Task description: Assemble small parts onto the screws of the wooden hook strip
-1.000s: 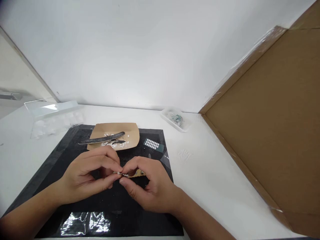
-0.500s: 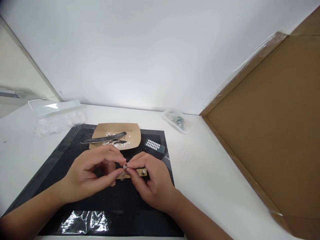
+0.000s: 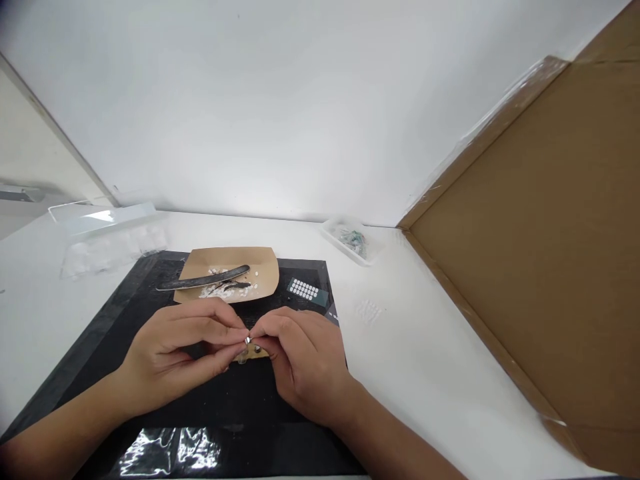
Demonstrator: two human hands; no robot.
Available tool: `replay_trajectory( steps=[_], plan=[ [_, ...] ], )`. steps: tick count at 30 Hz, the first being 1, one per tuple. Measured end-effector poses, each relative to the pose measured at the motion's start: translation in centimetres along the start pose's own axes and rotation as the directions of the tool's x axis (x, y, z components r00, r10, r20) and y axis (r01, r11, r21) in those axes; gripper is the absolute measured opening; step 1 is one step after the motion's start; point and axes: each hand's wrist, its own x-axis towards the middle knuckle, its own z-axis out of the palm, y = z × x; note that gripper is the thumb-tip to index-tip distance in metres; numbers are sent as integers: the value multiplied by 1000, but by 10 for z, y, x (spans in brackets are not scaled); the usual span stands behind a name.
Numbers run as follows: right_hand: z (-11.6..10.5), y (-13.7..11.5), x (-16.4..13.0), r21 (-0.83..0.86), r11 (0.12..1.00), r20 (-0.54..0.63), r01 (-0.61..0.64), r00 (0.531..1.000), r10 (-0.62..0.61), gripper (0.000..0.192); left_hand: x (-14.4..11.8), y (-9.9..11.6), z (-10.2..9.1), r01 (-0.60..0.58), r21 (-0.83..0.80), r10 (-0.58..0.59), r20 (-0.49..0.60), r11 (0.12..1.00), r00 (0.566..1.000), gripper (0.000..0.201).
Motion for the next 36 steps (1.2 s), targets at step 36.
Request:
replay_trajectory(
  steps=[36],
  plan=[
    [-7, -8, 4, 334, 875, 125, -351, 936, 328, 5, -2, -8, 2, -133, 237, 145, -32, 962, 989, 26]
  ],
)
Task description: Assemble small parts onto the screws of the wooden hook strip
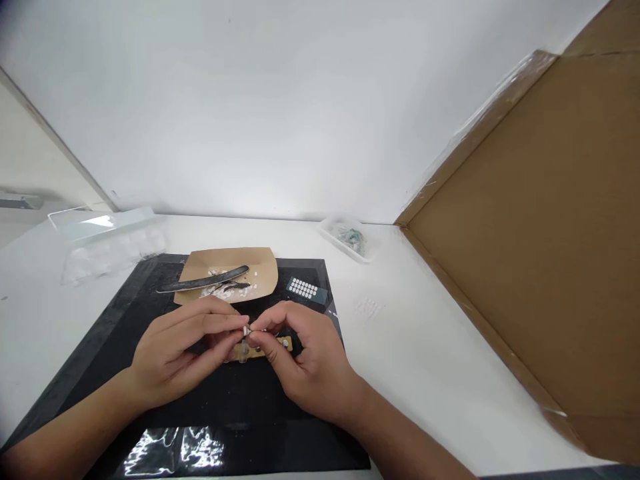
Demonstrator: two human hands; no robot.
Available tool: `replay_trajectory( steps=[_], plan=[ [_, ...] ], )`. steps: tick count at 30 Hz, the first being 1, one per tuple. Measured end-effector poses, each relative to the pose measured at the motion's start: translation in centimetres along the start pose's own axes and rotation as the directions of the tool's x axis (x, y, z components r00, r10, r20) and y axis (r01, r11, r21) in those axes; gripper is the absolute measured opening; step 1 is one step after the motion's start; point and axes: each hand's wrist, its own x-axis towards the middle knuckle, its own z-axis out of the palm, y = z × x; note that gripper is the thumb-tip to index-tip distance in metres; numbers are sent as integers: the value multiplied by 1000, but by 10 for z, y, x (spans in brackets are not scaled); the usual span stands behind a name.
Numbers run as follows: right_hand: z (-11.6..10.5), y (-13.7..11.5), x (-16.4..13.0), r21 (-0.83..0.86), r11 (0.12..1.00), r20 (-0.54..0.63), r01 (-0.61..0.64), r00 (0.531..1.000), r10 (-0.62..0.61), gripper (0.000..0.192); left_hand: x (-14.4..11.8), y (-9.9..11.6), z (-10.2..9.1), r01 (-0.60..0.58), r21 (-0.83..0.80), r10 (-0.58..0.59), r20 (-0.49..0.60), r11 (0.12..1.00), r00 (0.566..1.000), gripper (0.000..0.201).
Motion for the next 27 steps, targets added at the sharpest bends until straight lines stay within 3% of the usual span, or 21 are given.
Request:
replay_trajectory(
  steps=[9, 16, 20, 24, 27],
  plan=[
    [4, 0, 0, 8, 999, 29, -32, 999, 32, 7, 3, 2, -1, -3, -25, 2, -29, 1000, 1000, 18],
    [4, -2, 0, 20, 998, 76, -63, 995, 61, 3, 1, 4, -3, 83, -57, -82, 21, 995, 996, 18],
    [5, -1, 0, -101, 994, 44, -46, 998, 50, 4, 1, 4, -2, 125, -66, -123, 37, 990, 992, 17],
    [8, 1, -2, -276, 959, -19, 63, 997, -71, 7, 2, 3, -3, 235, -105, -226, 91, 966, 970, 14],
    [8, 0, -2, -317, 942, -26, 106, 992, -120, 9, 2, 2, -3, 286, -143, -271, 116, 947, 955, 14]
  ],
)
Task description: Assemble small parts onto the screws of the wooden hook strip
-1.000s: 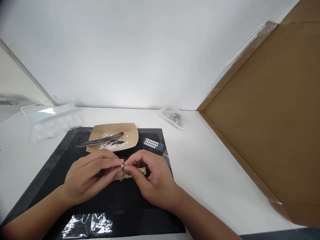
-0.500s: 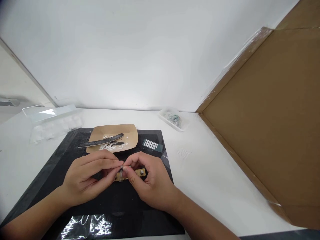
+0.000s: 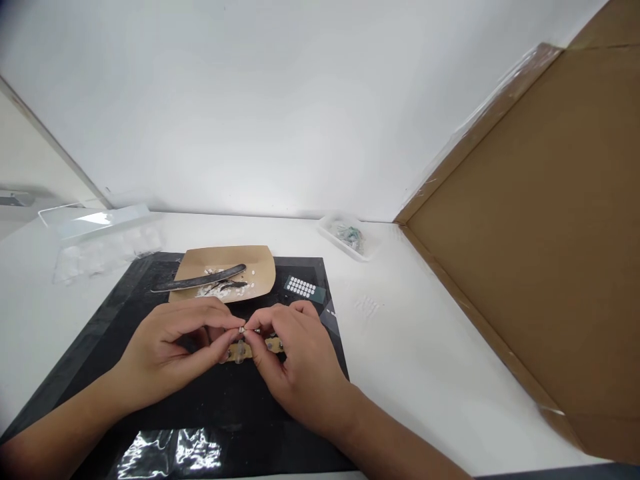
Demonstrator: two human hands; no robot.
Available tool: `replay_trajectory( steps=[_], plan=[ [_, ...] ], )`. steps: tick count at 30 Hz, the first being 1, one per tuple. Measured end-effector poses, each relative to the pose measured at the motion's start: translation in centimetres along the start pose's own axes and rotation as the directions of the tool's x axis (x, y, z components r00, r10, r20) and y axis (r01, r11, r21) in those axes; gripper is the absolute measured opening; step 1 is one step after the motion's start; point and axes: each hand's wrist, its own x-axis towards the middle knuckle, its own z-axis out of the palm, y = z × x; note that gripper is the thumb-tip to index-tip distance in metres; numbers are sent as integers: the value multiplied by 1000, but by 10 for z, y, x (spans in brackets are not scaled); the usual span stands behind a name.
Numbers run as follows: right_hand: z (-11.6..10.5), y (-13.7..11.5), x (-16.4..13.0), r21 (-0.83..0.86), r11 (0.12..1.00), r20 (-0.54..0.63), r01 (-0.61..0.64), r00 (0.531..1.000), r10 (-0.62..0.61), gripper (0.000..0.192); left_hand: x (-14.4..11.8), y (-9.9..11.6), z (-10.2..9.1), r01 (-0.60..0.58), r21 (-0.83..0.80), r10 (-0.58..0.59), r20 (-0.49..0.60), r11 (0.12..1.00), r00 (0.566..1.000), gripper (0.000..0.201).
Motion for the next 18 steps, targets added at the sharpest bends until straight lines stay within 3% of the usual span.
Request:
replay_trajectory(
  steps=[7, 18],
  plan=[
    [-5, -4, 3, 75, 990, 62, -122, 991, 117, 7, -2, 0, 2, -54, 80, 59, -55, 995, 997, 15],
    [-3, -3, 1, 112, 965, 159, -236, 963, 217, 4, -4, -1, 4, -100, 159, 102, -6, 982, 995, 16]
  ],
)
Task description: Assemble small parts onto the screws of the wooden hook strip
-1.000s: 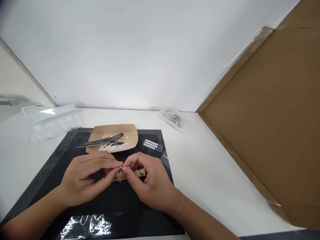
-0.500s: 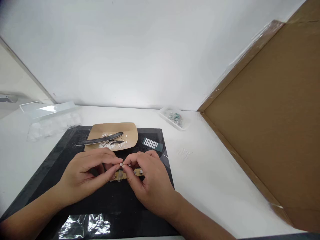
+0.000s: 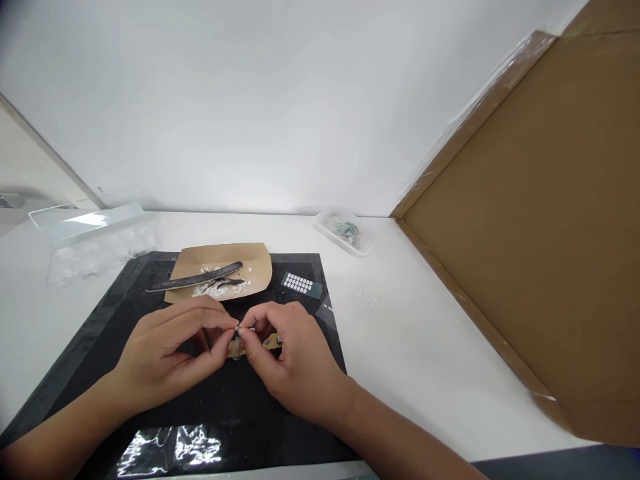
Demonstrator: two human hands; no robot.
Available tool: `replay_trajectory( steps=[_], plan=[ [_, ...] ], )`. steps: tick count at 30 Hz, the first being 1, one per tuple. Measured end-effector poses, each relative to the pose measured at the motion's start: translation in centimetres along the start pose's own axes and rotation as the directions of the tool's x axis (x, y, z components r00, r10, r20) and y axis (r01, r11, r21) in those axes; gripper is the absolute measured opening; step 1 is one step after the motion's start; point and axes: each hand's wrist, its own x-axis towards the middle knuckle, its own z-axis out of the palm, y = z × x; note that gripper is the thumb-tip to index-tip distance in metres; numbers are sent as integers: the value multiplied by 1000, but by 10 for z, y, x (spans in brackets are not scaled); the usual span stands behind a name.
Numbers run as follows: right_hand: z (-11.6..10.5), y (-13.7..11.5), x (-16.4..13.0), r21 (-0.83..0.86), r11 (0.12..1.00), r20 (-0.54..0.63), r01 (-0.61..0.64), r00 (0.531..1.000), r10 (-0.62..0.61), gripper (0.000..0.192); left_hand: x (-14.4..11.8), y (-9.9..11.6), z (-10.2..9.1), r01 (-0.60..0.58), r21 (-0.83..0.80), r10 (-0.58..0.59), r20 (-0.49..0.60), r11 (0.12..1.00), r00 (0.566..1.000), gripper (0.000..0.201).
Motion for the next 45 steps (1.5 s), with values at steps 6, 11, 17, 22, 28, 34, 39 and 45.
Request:
replay_trajectory(
  steps=[6, 11, 17, 22, 28, 34, 39, 45],
  plan=[
    [0, -2, 1, 81, 993, 66, -84, 995, 78, 5, 0, 2, 1, -10, 57, 11, -11, 998, 1000, 13],
    [0, -6, 3, 191, 971, 129, -145, 984, 122, 11, 2, 3, 0, -28, 81, 30, -15, 996, 999, 11],
    [-1, -4, 2, 315, 924, 187, -216, 969, 163, 9, 1, 6, 0, -16, 86, 18, -19, 996, 1000, 10],
    [-3, -3, 3, 410, 864, 248, -292, 947, 202, 9, 4, 9, 0, 33, 59, -31, -19, 998, 999, 12],
    [-4, -3, 5, 481, 798, 322, -362, 920, 224, 14, 4, 10, 0, 58, 13, -58, -13, 998, 998, 13],
    [-7, -5, 6, 531, 753, 369, -389, 906, 207, 22, 5, 10, -2, 88, -53, -88, 2, 995, 996, 13],
    [-11, -4, 9, 575, 705, 416, -415, 890, 186, 27, 8, 11, -3, 85, -123, -85, 4, 989, 996, 14],
    [-13, -2, 10, 589, 684, 432, -431, 883, 184, 26, 8, 10, -3, 87, -146, -88, -1, 985, 996, 15]
  ],
)
